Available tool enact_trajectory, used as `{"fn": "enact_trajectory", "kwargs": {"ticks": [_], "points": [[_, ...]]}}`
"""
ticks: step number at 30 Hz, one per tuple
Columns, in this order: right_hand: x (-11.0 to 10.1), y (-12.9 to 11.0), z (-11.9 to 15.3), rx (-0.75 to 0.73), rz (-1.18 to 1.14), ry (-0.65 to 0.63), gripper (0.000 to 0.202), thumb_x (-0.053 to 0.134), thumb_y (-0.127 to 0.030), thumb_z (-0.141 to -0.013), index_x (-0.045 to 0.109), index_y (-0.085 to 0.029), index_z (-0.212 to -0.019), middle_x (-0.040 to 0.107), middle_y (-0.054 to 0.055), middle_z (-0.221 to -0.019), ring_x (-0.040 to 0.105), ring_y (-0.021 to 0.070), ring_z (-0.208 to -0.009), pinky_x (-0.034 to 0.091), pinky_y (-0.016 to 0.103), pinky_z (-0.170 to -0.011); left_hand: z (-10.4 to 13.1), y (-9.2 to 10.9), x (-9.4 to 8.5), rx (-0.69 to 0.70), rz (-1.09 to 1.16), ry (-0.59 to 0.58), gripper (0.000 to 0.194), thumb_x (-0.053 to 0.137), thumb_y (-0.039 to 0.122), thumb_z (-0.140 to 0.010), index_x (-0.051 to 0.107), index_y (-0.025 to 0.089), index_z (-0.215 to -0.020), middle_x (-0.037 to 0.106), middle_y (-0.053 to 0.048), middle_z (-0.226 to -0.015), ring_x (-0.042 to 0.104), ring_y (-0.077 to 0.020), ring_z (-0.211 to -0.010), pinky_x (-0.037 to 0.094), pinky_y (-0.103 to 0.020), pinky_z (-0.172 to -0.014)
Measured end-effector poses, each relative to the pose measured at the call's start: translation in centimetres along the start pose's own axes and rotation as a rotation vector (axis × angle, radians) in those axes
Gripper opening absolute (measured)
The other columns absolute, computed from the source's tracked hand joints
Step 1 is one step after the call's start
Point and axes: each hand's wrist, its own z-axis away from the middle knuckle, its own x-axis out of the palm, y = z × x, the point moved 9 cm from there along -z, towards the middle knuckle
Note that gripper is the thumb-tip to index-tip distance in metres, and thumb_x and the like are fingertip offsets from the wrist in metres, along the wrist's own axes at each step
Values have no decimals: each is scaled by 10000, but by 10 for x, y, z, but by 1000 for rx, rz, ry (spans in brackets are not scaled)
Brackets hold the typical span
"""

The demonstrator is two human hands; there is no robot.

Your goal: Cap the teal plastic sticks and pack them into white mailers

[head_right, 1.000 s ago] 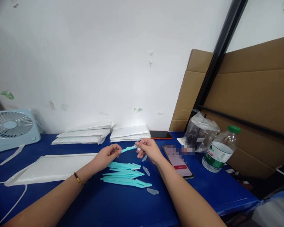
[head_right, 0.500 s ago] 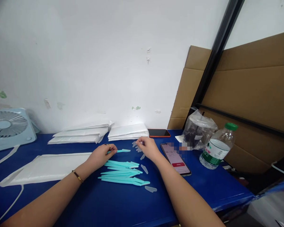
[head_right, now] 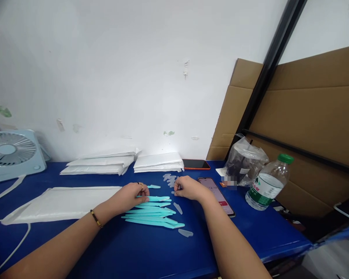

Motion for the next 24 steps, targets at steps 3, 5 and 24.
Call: {"fn": "enact_trajectory", "kwargs": {"ticks": [3,5,24], "points": [[-2,0,1,3,-22,6,108,621,-223,-704,630,-160,-791,645,28,-759,565,136,-662,383,207,-554,-2,-8,0,-28,49,22,167,508,341,-778,617,218,-746,621,18,-734,533,-132,-666,343,-220,-570],[-2,1,1,5,-52,14,122,618,-233,-699,623,-159,-796,637,21,-712,566,133,-629,384,204,-535,-2,-13,0,-44,80,42,185,496,351,-783,611,208,-755,617,9,-735,529,-133,-658,345,-219,-563],[-2,-14,1,-128,-263,37,194,530,-167,-731,670,-148,-864,606,14,-639,545,107,-542,387,185,-495,-2,-12,-13,-30,101,133,177,455,341,-802,574,210,-796,601,-3,-802,529,-147,-736,372,-235,-643]]}}
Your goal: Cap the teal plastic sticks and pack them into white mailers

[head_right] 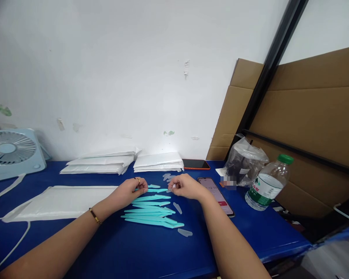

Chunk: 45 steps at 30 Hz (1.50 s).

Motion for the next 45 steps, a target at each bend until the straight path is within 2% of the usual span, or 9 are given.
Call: {"fn": "enact_trajectory", "kwargs": {"ticks": [4,15,21,23,26,28,32,37,45], "points": [[-3,-1,1,-5,4,24,192,521,-176,-750,664,-154,-875,617,20,-666,536,103,-543,389,188,-502,-1,-3,-2,-5,-24,4,193,440,346,-811,572,206,-801,593,-10,-800,529,-150,-742,378,-239,-642],[18,-12,-11,-50,-37,42,198,530,-289,-810,643,-169,-919,617,15,-623,583,126,-582,425,217,-564,-1,4,0,12,-30,17,192,445,336,-811,583,203,-813,600,-11,-819,534,-146,-759,389,-241,-677],[-6,-11,-5,-8,129,196,214,623,-314,-727,650,-168,-882,618,30,-743,546,119,-632,413,219,-596,0,-2,-11,-42,-169,112,194,517,338,-772,604,221,-899,605,-32,-914,535,-189,-867,386,-277,-730],[-5,-6,2,55,175,61,234,668,-355,-671,653,-166,-808,598,10,-680,524,113,-591,386,203,-538,2,2,-10,-22,-179,92,229,565,374,-736,610,227,-905,602,-33,-921,537,-194,-860,388,-274,-712],[13,-3,16,116,190,-242,286,735,-359,-562,656,-175,-766,596,-11,-630,524,111,-553,347,185,-464,5,11,6,37,-146,-57,190,575,393,-725,635,232,-806,615,-11,-826,549,-165,-761,378,-248,-650],[18,-4,21,124,228,-294,220,720,-271,-551,654,-185,-742,614,-11,-649,533,113,-555,342,182,-451,6,12,13,41,-139,-116,156,563,364,-731,642,233,-757,621,0,-778,548,-149,-715,369,-238,-627],[16,-3,14,123,298,-182,164,626,-127,-555,644,-190,-705,629,-2,-677,537,116,-557,347,181,-455,5,4,16,-33,-105,-118,146,533,329,-739,628,218,-742,626,3,-763,548,-136,-678,366,-229,-585],[4,3,0,73,268,5,207,543,-67,-623,662,-170,-757,649,24,-720,564,127,-625,394,199,-566,1,-4,12,-76,-101,-71,158,509,328,-745,606,203,-749,627,-8,-764,550,-144,-685,379,-236,-583],[15,-1,-10,-23,7,10,156,542,-145,-723,634,-154,-849,571,0,-668,515,101,-598,389,186,-560,0,-5,8,-59,-84,-15,158,519,342,-753,597,206,-767,620,-10,-784,557,-148,-715,394,-239,-610]]}}
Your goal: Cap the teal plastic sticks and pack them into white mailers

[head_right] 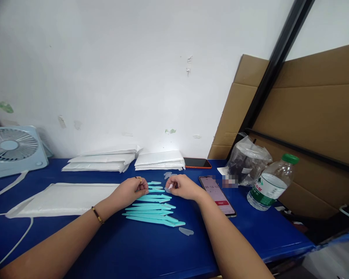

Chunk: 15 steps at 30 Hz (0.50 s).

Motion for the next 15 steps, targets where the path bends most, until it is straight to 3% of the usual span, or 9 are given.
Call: {"fn": "enact_trajectory", "kwargs": {"ticks": [11,15], "points": [[12,-18,-3,-62,-17,21,184,520,-185,-761,647,-165,-893,594,6,-700,530,104,-613,408,195,-576,0,16,1,79,-35,3,122,526,292,-774,613,208,-774,619,-10,-804,556,-147,-739,379,-229,-645],[5,-19,-6,-78,56,97,194,536,-195,-766,656,-179,-917,641,27,-793,572,116,-680,429,213,-640,0,16,-4,51,-124,48,107,555,270,-760,619,231,-837,621,-6,-853,552,-176,-820,359,-256,-689]]}}
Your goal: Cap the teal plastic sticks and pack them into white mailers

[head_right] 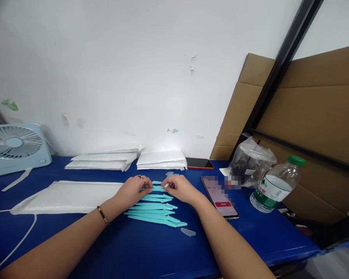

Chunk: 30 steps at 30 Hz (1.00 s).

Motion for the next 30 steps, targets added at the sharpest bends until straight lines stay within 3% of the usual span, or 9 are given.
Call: {"fn": "enact_trajectory", "kwargs": {"ticks": [4,7,11,16,20,23,25,27,30], "points": [[-22,8,7,68,62,5,143,576,-239,-748,662,-172,-841,641,26,-763,559,116,-653,410,211,-602,2,1,-1,23,-15,-12,117,591,313,-736,641,262,-829,618,7,-877,551,-178,-838,341,-264,-693],[-21,9,23,147,22,-242,208,641,-346,-698,670,-159,-781,616,4,-644,531,110,-574,377,195,-519,3,-3,7,21,33,-95,109,567,318,-745,647,248,-725,630,19,-776,555,-149,-726,329,-244,-628],[-3,-2,54,209,77,-591,287,744,-385,-543,690,-170,-725,620,-19,-603,527,106,-529,352,187,-466,4,-15,7,-51,36,-92,111,571,319,-728,637,232,-708,642,21,-716,549,-140,-666,316,-236,-593],[11,1,66,291,296,-678,226,741,-330,-493,700,-182,-660,634,-17,-593,534,116,-517,320,198,-434,5,-21,-3,-83,-46,-30,121,568,322,-733,636,233,-684,653,26,-721,561,-146,-694,307,-245,-608],[-3,27,64,411,383,-596,192,680,-219,-497,697,-189,-685,638,-12,-623,550,131,-544,307,198,-424,5,-22,0,-87,-37,-57,150,617,385,-691,642,237,-694,651,28,-729,560,-145,-688,300,-241,-592],[-21,47,56,484,427,-450,186,634,-143,-483,666,-184,-662,630,-6,-629,550,132,-548,313,197,-435,4,-21,2,-80,-26,-71,130,610,353,-697,627,226,-681,640,25,-702,548,-140,-663,298,-237,-572],[-28,50,46,445,382,-324,159,616,-110,-486,632,-174,-631,616,-4,-624,548,125,-554,335,193,-454,4,-19,3,-62,-13,-70,122,594,332,-711,609,217,-673,632,20,-697,540,-138,-653,300,-235,-567],[-31,46,34,365,214,-176,144,599,-108,-532,608,-167,-663,602,-6,-633,550,112,-554,373,189,-477,4,-19,2,-61,19,-58,119,563,322,-737,591,211,-703,624,15,-691,536,-137,-641,306,-232,-566],[-36,41,21,307,-204,69,202,582,-188,-659,572,-171,-860,582,-17,-638,571,110,-525,441,207,-483,5,-19,-3,-85,123,-19,137,485,326,-794,560,211,-790,611,14,-687,528,-134,-616,315,-227,-554]]}}
